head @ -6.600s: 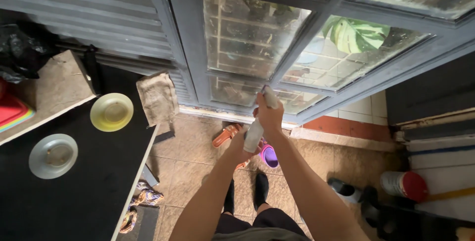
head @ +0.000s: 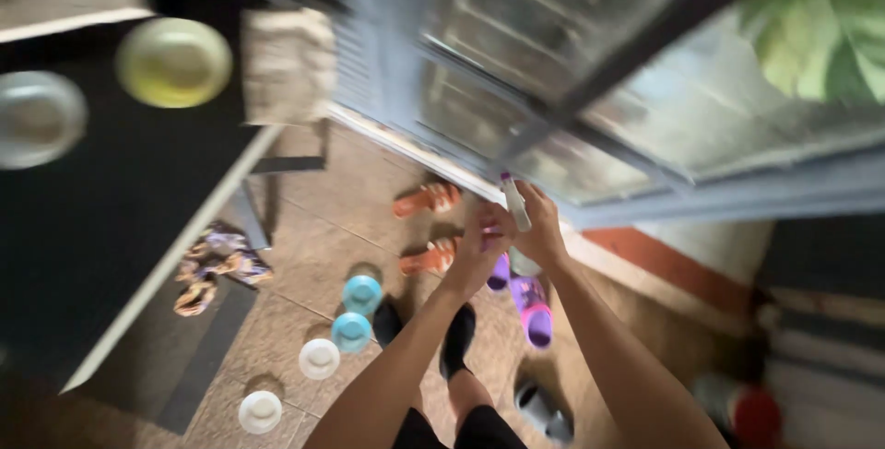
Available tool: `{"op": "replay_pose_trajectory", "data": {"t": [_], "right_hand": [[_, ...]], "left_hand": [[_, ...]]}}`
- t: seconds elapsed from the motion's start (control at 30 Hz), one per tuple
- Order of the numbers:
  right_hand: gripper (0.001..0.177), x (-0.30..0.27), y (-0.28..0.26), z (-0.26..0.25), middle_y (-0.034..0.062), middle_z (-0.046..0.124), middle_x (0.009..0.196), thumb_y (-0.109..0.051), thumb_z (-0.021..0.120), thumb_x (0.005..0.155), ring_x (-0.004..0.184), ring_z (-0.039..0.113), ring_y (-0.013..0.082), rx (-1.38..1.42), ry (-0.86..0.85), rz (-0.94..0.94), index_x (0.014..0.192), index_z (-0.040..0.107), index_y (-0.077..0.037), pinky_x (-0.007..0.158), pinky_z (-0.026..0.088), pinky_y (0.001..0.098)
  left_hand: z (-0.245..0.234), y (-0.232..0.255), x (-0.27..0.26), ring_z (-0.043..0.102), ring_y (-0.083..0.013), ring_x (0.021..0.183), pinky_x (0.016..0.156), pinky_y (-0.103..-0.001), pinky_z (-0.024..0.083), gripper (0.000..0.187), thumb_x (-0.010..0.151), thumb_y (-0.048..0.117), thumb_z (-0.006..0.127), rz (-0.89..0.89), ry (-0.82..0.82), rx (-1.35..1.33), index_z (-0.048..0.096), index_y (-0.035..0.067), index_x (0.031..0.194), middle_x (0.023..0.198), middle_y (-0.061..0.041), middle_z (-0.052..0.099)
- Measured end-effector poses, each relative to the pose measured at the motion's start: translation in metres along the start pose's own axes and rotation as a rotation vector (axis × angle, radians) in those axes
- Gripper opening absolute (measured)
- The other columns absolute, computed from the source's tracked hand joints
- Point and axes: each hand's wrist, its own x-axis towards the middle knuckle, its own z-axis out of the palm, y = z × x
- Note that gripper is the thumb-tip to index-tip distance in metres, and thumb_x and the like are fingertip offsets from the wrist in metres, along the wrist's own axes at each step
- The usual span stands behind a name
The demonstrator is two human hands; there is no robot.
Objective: Cleaning a glass-paneled door with spray and a rag.
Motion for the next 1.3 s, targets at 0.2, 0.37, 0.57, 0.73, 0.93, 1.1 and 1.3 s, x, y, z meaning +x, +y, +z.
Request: {"op": "replay_pose_trajectory", "data": {"t": [0.2,0.37,0.57,0.73,0.93,1.1,1.3], "right_hand": [[0.038,0.058,-0.149,0.059,0.0102,0.074,0.096,-0.025,0.080,0.088,0.085,0.075,0.0232,0.231,-0.194,-0.153,0.117,0.066,-0.005,0.076,0.058,0.0349],[0.039,0.083,-0.277,0.115,0.0056,0.075,0.090,-0.027,0.081,0.088,0.083,0.075,0.0158,0.377,-0.397,-0.310,0.117,0.065,-0.005,0.076,0.059,0.0319],[0.048,0.097,-0.345,0.195,0.0054,0.074,0.092,-0.021,0.081,0.089,0.084,0.074,0.0146,0.496,-0.569,-0.452,0.127,0.057,-0.004,0.077,0.059,0.0312],[0.052,0.106,-0.360,0.243,0.0072,0.074,0.095,-0.018,0.080,0.092,0.088,0.073,0.0160,0.561,-0.608,-0.513,0.134,0.053,-0.004,0.080,0.058,0.0316],[0.063,0.118,-0.364,0.271,0.0076,0.075,0.094,-0.021,0.085,0.082,0.088,0.078,0.0163,0.436,-0.611,-0.390,0.134,0.053,-0.006,0.080,0.062,0.0309],[0.086,0.141,-0.343,0.257,0.0141,0.064,0.133,-0.023,0.086,0.071,0.119,0.064,0.0245,0.437,-0.643,-0.519,0.147,0.048,-0.007,0.099,0.053,0.0396],[0.120,0.213,-0.141,0.274,0.0287,0.039,0.145,-0.061,0.097,0.072,0.134,0.039,0.0472,-0.187,0.178,0.237,0.150,0.031,0.003,0.108,0.036,0.0567]], "left_hand": [[-0.069,0.180,-0.023,0.048,-0.0307,0.138,0.112,-0.045,0.042,0.092,0.080,0.002,0.073,0.146,0.151,0.503,0.025,0.007,0.158,0.151,-0.016,0.044],[-0.126,0.261,-0.040,0.043,-0.0413,0.139,0.112,-0.050,0.039,0.088,0.074,0.008,0.084,0.268,0.498,0.857,0.037,0.005,0.149,0.149,-0.021,0.045],[-0.205,0.317,-0.065,0.059,-0.0367,0.131,0.107,-0.042,0.050,0.064,0.080,0.001,0.073,0.325,0.806,0.927,0.055,0.006,0.142,0.136,-0.017,0.063],[-0.245,0.334,-0.073,0.060,-0.0379,0.128,0.103,-0.042,0.052,0.064,0.083,-0.002,0.073,0.384,0.920,0.943,0.053,0.006,0.142,0.143,-0.020,0.059],[-0.270,0.326,-0.067,0.067,-0.0350,0.123,0.101,-0.041,0.055,0.055,0.087,0.003,0.070,0.263,0.943,0.829,0.056,0.008,0.140,0.132,-0.019,0.069],[-0.270,0.347,-0.062,0.071,-0.0332,0.119,0.095,-0.041,0.058,0.057,0.091,0.012,0.071,0.172,0.993,0.755,0.053,0.009,0.145,0.126,-0.018,0.071],[-0.271,0.341,-0.071,0.059,-0.0433,0.126,0.102,-0.046,0.050,0.081,0.084,0.016,0.078,0.234,0.945,0.857,0.037,0.000,0.151,0.137,-0.027,0.058]]}}
